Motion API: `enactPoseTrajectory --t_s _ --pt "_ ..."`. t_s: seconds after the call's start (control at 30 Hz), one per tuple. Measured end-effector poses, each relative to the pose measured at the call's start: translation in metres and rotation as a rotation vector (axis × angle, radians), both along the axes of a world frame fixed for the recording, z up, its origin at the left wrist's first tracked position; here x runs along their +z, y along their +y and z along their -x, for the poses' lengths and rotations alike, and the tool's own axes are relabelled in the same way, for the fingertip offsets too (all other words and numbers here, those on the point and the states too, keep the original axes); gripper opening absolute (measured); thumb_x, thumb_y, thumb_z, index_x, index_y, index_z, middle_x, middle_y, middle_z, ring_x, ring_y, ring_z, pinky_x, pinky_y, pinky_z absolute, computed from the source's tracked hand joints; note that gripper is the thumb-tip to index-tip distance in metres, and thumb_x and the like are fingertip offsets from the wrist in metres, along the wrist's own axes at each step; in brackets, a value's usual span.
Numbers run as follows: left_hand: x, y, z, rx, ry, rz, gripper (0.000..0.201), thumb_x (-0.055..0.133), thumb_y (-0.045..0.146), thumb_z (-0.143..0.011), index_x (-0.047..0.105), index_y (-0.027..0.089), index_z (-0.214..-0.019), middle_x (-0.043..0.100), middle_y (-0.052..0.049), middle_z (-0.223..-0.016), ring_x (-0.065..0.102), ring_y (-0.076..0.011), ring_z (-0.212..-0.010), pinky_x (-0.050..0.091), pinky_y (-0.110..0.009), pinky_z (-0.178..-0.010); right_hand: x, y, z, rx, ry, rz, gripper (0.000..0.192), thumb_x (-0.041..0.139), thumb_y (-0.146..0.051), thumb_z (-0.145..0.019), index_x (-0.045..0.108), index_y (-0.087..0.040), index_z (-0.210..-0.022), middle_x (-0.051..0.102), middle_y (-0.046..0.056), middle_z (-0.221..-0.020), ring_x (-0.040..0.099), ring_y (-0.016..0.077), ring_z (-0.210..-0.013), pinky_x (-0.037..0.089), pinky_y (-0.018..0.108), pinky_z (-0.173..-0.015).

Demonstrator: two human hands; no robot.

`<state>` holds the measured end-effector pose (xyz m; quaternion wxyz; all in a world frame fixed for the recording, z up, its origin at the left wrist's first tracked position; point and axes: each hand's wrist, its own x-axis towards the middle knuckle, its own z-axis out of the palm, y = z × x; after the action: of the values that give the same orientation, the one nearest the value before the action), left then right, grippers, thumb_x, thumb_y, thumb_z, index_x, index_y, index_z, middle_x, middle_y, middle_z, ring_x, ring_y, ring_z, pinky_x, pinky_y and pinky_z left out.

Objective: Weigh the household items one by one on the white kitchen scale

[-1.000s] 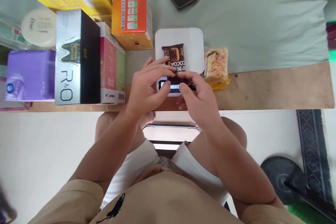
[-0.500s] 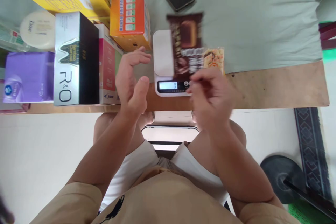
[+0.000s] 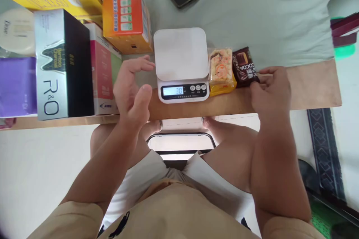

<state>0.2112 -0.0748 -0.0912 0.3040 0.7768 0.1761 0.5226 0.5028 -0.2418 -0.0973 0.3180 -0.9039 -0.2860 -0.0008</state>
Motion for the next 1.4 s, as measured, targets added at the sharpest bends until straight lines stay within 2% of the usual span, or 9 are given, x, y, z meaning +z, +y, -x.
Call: enactPoseTrajectory --t_s 0.17,0.33,0.5,0.67,0.8,0.93,1.2,1.33,1.4 --pt "0.000 -0.005 0.000 0.001 0.008 0.002 0.021 0.052 0.045 -0.103 0.062 0.029 -0.113 0.069 -0.003 -0.100 0.069 -0.0217 -0.104 0.058 -0.046 -0.109 0.018 0.011 0.016 -0.072 0.055 0.146 0.052 0.060 -0.010 -0.063 0.073 -0.019 -0.113 0.074 0.007 -0.107 0.052 0.0098 -0.066 0.055 0.048 -0.099" --pt "0.000 -0.023 0.007 0.011 0.085 -0.001 0.022 0.053 0.042 -0.099 0.063 0.025 -0.109 0.072 -0.005 -0.101 0.071 -0.0249 -0.111 0.055 -0.049 -0.110 0.027 0.017 0.020 -0.054 0.070 0.154 0.054 0.056 -0.009 -0.064 0.072 -0.020 -0.115 0.075 0.003 -0.103 0.050 0.0074 -0.059 0.057 0.040 -0.084" --pt "0.005 -0.045 0.009 -0.024 0.095 -0.103 0.018 0.053 0.036 -0.095 0.061 0.022 -0.104 0.072 -0.007 -0.098 0.074 -0.0261 -0.108 0.057 -0.048 -0.106 0.020 0.020 0.016 -0.009 -0.153 -0.278 0.035 0.054 -0.006 -0.067 0.065 -0.017 -0.098 0.069 0.007 -0.098 0.063 0.0143 -0.083 0.040 0.024 -0.056" --pt "0.005 -0.050 0.013 -0.068 0.016 -0.093 0.015 0.056 0.029 -0.091 0.062 0.021 -0.102 0.071 -0.008 -0.097 0.071 -0.0231 -0.099 0.061 -0.038 -0.086 0.016 0.029 0.074 0.343 -0.191 -0.739 0.024 0.059 -0.006 -0.074 0.063 -0.018 -0.096 0.062 0.003 -0.093 0.048 0.0044 -0.058 0.038 0.024 -0.047" --pt "0.007 -0.055 0.019 -0.075 0.015 -0.069 0.014 0.056 0.028 -0.093 0.062 0.020 -0.102 0.070 -0.008 -0.096 0.069 -0.0218 -0.094 0.060 -0.036 -0.082 0.018 0.028 0.127 0.559 -0.159 -0.670 0.022 0.058 -0.009 -0.082 0.067 -0.020 -0.099 0.062 0.003 -0.091 0.050 0.0076 -0.063 0.041 0.026 -0.052" --pt "0.015 -0.063 0.024 -0.081 0.006 -0.058 0.013 0.055 0.029 -0.094 0.061 0.019 -0.099 0.071 -0.009 -0.094 0.069 -0.0210 -0.088 0.059 -0.036 -0.079 0.018 0.034 0.151 0.698 -0.166 -0.610 0.017 0.058 -0.014 -0.088 0.064 -0.024 -0.099 0.062 0.002 -0.088 0.052 0.0118 -0.069 0.041 0.028 -0.054" --pt "0.006 -0.061 0.031 -0.173 0.003 0.011 0.008 0.055 0.029 -0.091 0.057 0.021 -0.090 0.065 -0.001 -0.070 0.058 -0.0161 -0.062 0.046 -0.031 -0.060 0.024 0.053 0.176 0.802 -0.189 -0.547 0.025 0.058 -0.005 -0.084 0.062 -0.024 -0.100 0.066 0.000 -0.081 0.061 0.0130 -0.070 0.049 0.028 -0.058" --pt "0.009 -0.057 0.026 -0.228 0.008 -0.051 0.018 0.054 0.027 -0.088 0.046 0.024 -0.072 0.047 0.005 -0.052 0.038 -0.0122 -0.045 0.029 -0.030 -0.047 0.027 0.058 0.167 0.939 -0.246 -0.544 0.023 0.059 -0.004 -0.080 0.059 -0.025 -0.086 0.066 -0.004 -0.071 0.060 0.0094 -0.060 0.048 0.023 -0.051" --pt "0.015 -0.065 0.024 -0.248 0.087 -0.057 0.026 0.055 0.033 -0.090 0.044 0.023 -0.068 0.043 0.005 -0.052 0.039 -0.0117 -0.045 0.032 -0.030 -0.047 0.024 0.062 0.159 0.960 -0.282 -0.560 0.022 0.060 -0.005 -0.079 0.059 -0.026 -0.084 0.067 -0.005 -0.070 0.060 0.0082 -0.058 0.046 0.022 -0.050"
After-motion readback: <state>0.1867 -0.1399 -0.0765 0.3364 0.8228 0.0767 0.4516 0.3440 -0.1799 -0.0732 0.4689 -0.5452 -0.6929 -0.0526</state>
